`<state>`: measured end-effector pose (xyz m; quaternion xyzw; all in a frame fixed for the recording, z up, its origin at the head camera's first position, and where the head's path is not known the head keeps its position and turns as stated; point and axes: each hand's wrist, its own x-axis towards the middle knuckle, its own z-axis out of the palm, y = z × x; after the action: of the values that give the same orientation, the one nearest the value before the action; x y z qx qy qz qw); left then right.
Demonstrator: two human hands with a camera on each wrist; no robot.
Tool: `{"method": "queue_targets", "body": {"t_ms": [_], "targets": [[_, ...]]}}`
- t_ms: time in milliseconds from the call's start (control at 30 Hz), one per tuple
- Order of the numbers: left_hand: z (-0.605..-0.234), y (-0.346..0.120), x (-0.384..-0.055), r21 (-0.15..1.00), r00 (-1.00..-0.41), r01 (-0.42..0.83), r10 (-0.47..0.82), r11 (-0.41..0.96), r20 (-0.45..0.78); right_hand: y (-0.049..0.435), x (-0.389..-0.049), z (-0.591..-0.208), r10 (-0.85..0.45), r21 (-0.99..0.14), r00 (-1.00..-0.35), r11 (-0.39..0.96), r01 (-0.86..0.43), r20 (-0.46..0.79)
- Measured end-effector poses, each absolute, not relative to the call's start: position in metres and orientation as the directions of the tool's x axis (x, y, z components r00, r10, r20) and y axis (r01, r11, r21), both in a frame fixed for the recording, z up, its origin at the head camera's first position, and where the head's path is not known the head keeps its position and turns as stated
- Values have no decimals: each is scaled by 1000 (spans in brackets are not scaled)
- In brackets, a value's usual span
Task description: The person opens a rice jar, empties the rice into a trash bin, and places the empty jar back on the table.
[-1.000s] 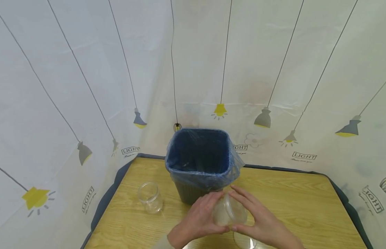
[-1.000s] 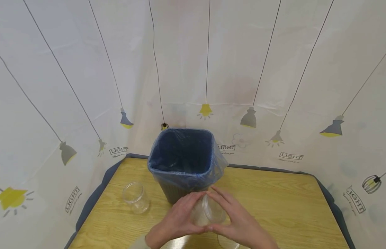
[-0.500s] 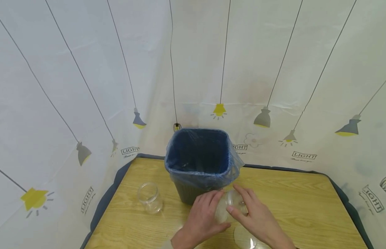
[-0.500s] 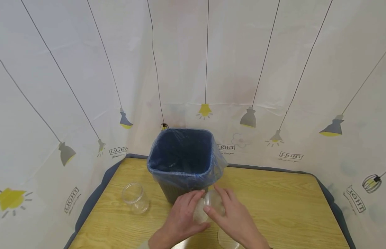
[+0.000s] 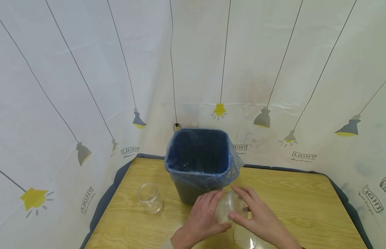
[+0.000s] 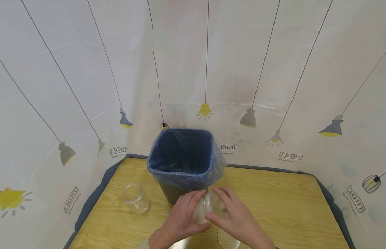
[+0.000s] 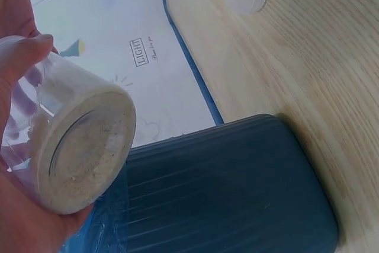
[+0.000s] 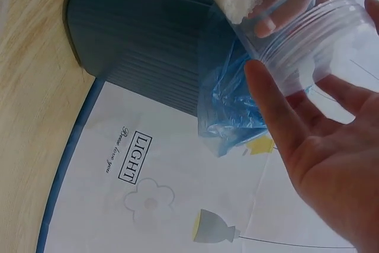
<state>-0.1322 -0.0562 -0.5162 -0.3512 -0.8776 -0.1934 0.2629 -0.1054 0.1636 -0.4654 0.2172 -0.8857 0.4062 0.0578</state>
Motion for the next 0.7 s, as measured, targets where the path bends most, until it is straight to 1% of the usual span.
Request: {"method": "queue_targets", "body": {"t_ms": [67,167,267,367,600,700], "targets": [[-515,-57,-133,162,-618,722,521,673,589,166,-106,-467,-370,-674,-870,554,-489,327],[-514,-57,-134,171,-622,726,529,667,577,170,-107,-468,-396,-621,-838,564,-545,376],[-513,-58,-135,172,-619,732,539,659,571,173,-108,-469,-414,-604,-826,564,-563,384],[-512,-59,-135,175,-619,738,550,652,560,175,-108,-470,-435,-617,-818,542,-571,375],[-511,-62,-137,184,-630,741,574,646,523,177,-107,-469,-511,-568,-754,502,-652,414],[-510,-64,-137,199,-634,744,580,638,512,177,-106,-468,-518,-554,-759,525,-647,395]]}}
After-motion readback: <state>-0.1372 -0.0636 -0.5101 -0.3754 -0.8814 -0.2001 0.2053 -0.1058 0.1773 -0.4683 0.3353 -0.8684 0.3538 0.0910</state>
